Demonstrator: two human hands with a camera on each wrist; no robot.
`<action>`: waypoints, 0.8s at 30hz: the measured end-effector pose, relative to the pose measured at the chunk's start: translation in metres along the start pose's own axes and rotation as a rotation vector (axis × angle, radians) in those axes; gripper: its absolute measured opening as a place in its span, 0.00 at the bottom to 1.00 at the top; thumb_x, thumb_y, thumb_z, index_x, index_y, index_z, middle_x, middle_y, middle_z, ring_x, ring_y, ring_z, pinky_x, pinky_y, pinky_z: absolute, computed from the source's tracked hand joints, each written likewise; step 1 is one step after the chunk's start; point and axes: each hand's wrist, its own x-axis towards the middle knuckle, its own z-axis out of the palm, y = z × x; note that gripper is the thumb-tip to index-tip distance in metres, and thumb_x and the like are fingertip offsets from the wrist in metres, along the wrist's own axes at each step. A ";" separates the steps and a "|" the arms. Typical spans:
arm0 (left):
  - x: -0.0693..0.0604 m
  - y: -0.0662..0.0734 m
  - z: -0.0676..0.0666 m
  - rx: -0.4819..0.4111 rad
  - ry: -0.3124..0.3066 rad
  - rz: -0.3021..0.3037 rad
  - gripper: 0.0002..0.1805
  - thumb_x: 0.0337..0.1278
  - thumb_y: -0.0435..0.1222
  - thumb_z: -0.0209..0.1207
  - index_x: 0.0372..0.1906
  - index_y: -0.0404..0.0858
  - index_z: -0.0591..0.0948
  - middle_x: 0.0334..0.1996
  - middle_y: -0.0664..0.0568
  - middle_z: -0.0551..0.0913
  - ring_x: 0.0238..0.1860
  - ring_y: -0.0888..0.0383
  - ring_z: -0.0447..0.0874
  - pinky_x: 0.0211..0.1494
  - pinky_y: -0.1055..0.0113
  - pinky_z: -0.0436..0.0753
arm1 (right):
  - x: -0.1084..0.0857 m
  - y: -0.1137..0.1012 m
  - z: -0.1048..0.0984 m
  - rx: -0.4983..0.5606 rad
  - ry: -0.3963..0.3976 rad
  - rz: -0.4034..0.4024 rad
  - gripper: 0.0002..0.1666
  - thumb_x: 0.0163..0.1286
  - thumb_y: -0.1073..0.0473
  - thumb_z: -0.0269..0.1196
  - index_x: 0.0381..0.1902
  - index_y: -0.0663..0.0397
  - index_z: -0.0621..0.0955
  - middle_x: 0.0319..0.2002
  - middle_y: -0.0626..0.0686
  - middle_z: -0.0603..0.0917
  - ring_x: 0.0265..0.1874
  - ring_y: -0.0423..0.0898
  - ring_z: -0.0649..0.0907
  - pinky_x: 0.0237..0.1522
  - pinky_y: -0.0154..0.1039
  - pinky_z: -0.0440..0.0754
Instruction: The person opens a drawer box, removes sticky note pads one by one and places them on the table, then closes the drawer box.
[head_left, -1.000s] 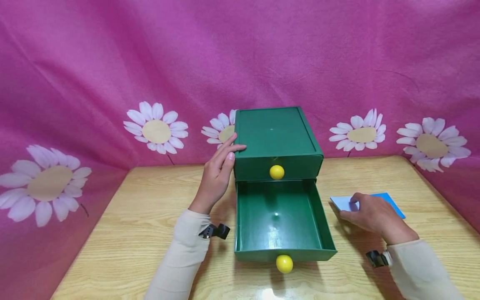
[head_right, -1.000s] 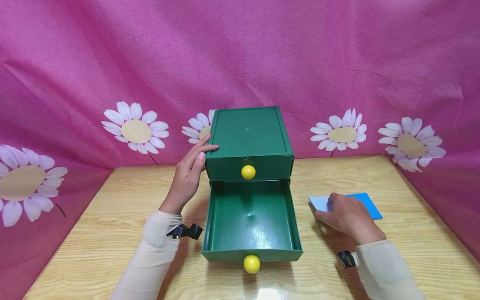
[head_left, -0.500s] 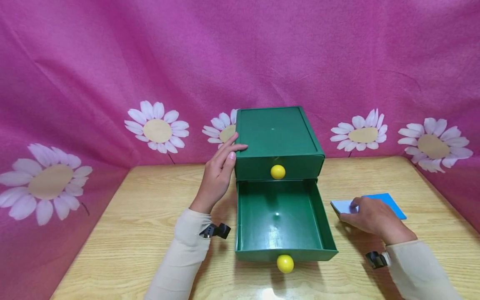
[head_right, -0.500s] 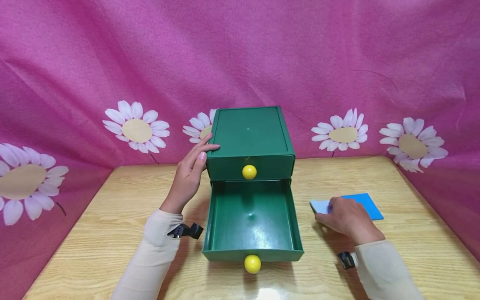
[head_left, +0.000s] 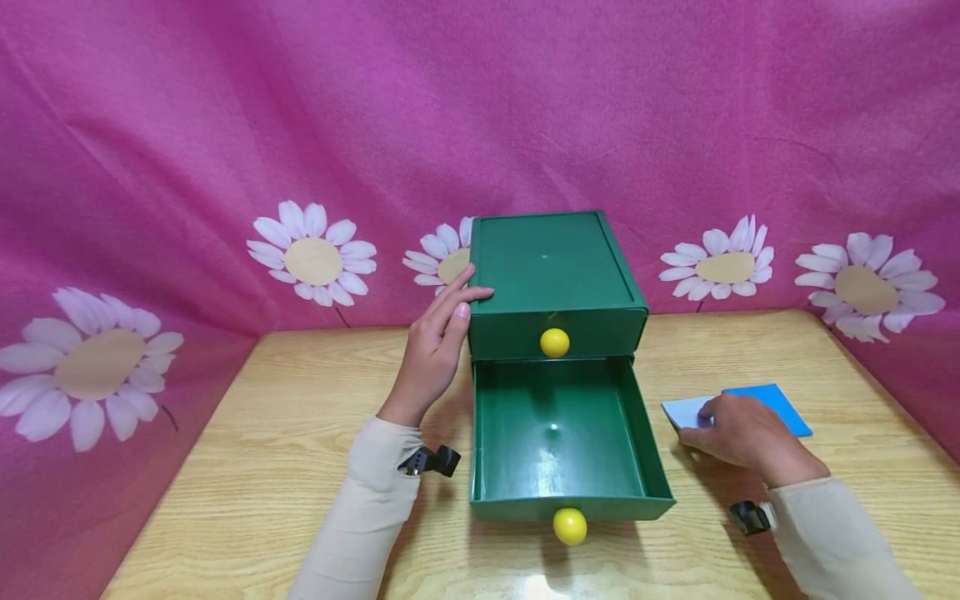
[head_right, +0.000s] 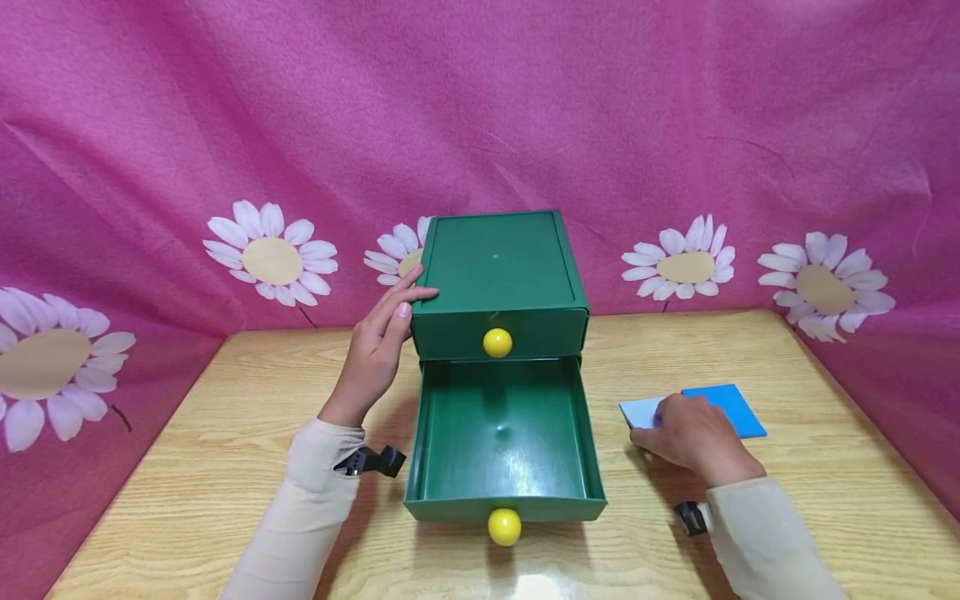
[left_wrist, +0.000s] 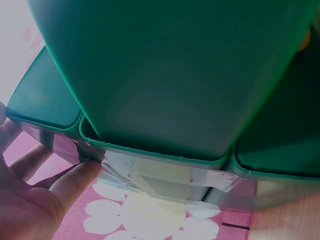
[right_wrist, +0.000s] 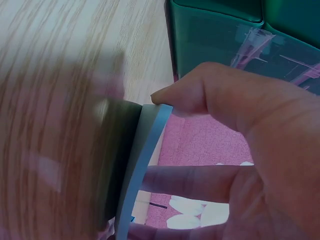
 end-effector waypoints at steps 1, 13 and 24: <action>0.000 0.000 0.000 0.000 -0.001 -0.001 0.18 0.73 0.30 0.40 0.58 0.32 0.77 0.70 0.40 0.64 0.72 0.48 0.57 0.70 0.50 0.62 | 0.000 0.000 0.000 -0.007 0.005 -0.006 0.31 0.57 0.45 0.68 0.43 0.70 0.83 0.34 0.63 0.83 0.30 0.53 0.76 0.31 0.50 0.78; 0.000 0.002 -0.001 -0.002 -0.007 -0.011 0.19 0.74 0.31 0.40 0.58 0.31 0.76 0.70 0.40 0.64 0.73 0.48 0.57 0.70 0.49 0.63 | 0.001 -0.001 0.004 -0.030 0.027 -0.019 0.27 0.55 0.50 0.71 0.42 0.69 0.83 0.33 0.62 0.82 0.30 0.54 0.76 0.33 0.53 0.79; 0.001 -0.035 0.004 0.007 -0.001 0.002 0.19 0.75 0.34 0.40 0.60 0.41 0.77 0.72 0.51 0.63 0.73 0.58 0.56 0.70 0.51 0.63 | 0.000 0.001 0.005 -0.078 0.046 -0.057 0.26 0.58 0.48 0.68 0.40 0.68 0.83 0.31 0.61 0.80 0.32 0.56 0.77 0.35 0.56 0.79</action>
